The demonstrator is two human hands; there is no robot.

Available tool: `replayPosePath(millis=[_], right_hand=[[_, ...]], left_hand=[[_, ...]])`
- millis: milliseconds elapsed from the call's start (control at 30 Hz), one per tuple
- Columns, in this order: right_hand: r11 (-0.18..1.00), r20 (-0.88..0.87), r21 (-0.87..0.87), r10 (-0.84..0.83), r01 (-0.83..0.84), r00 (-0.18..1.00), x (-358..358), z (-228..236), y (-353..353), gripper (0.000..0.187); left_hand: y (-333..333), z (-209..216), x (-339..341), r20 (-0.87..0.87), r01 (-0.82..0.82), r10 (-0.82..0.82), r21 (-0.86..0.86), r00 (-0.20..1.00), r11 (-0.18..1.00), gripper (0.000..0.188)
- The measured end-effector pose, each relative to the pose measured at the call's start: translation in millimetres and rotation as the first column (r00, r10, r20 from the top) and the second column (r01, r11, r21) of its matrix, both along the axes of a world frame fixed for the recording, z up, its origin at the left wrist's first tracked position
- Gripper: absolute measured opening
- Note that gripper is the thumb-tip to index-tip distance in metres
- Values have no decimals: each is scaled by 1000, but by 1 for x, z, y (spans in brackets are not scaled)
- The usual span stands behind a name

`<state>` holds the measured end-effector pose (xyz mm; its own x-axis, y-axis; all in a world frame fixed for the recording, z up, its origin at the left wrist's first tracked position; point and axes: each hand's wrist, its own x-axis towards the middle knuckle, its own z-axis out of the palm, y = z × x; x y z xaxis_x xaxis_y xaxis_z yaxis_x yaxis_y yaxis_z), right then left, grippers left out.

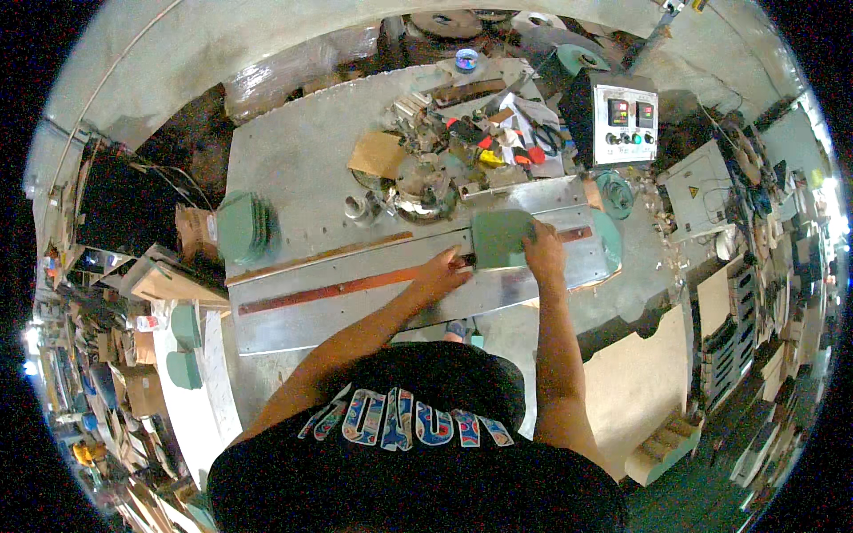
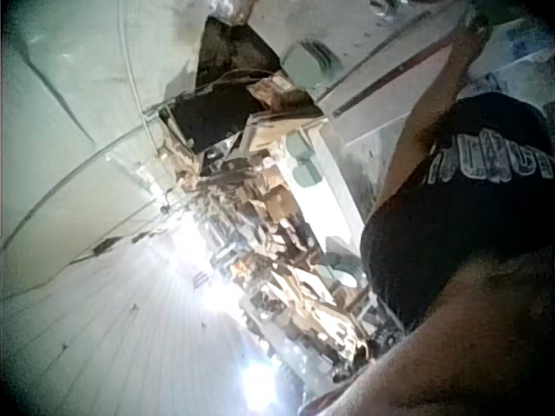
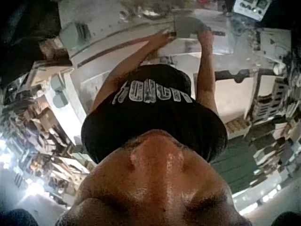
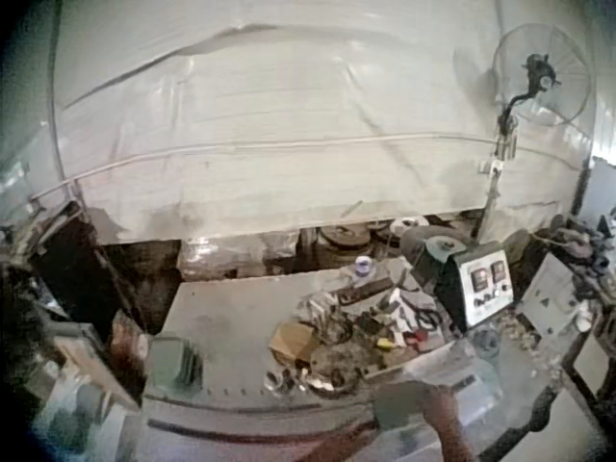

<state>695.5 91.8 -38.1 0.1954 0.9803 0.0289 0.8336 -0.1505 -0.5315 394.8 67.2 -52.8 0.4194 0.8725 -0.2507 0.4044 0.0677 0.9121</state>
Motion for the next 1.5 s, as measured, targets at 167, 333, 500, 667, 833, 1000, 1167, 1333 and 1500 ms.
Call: replayPosePath(millis=[167, 333, 500, 667, 833, 1000, 1167, 1333, 1500], right_hand=[[983, 95, 59, 169, -175, 981, -32, 3, -14, 56], [952, -7, -22, 305, -305, 952, -94, 12, -53, 64], [927, -72, 34, 374, -372, 925, -166, -4, -70, 79], [924, 42, -11, 383, -383, 923, -189, -27, -68, 96], [934, 213, 13, 345, -356, 914, -197, -37, -67, 106], [922, 147, 49, 373, -384, 916, -208, -41, -59, 103], [920, 157, 0, 386, -391, 909, -239, -35, -43, 102], [924, 127, 4, 380, -383, 916, -267, -31, -36, 104], [897, 139, -12, 438, -441, 888, -290, -16, -32, 104]], left_hand=[[-11, -48, 20, -78, -73, 124, 472, 989, 879, 105], [-40, -1, -42, -163, -172, 192, 129, 968, 977, 98], [-45, -6, -110, -423, -195, 262, 196, 867, 961, 103], [-35, -3, -124, -554, -114, 293, 335, 779, 935, 96], [-38, -9, -128, -530, -115, 296, 348, 795, 931, 91], [-39, -21, -144, -508, -209, 349, 311, 787, 927, 74], [-25, -11, -182, -482, -274, 315, 156, 817, 949, 70], [26, -12, -220, -458, -267, 480, 455, 748, 850, 74], [75, 2, -258, -587, 4, 254, 402, 769, 916, 61]])
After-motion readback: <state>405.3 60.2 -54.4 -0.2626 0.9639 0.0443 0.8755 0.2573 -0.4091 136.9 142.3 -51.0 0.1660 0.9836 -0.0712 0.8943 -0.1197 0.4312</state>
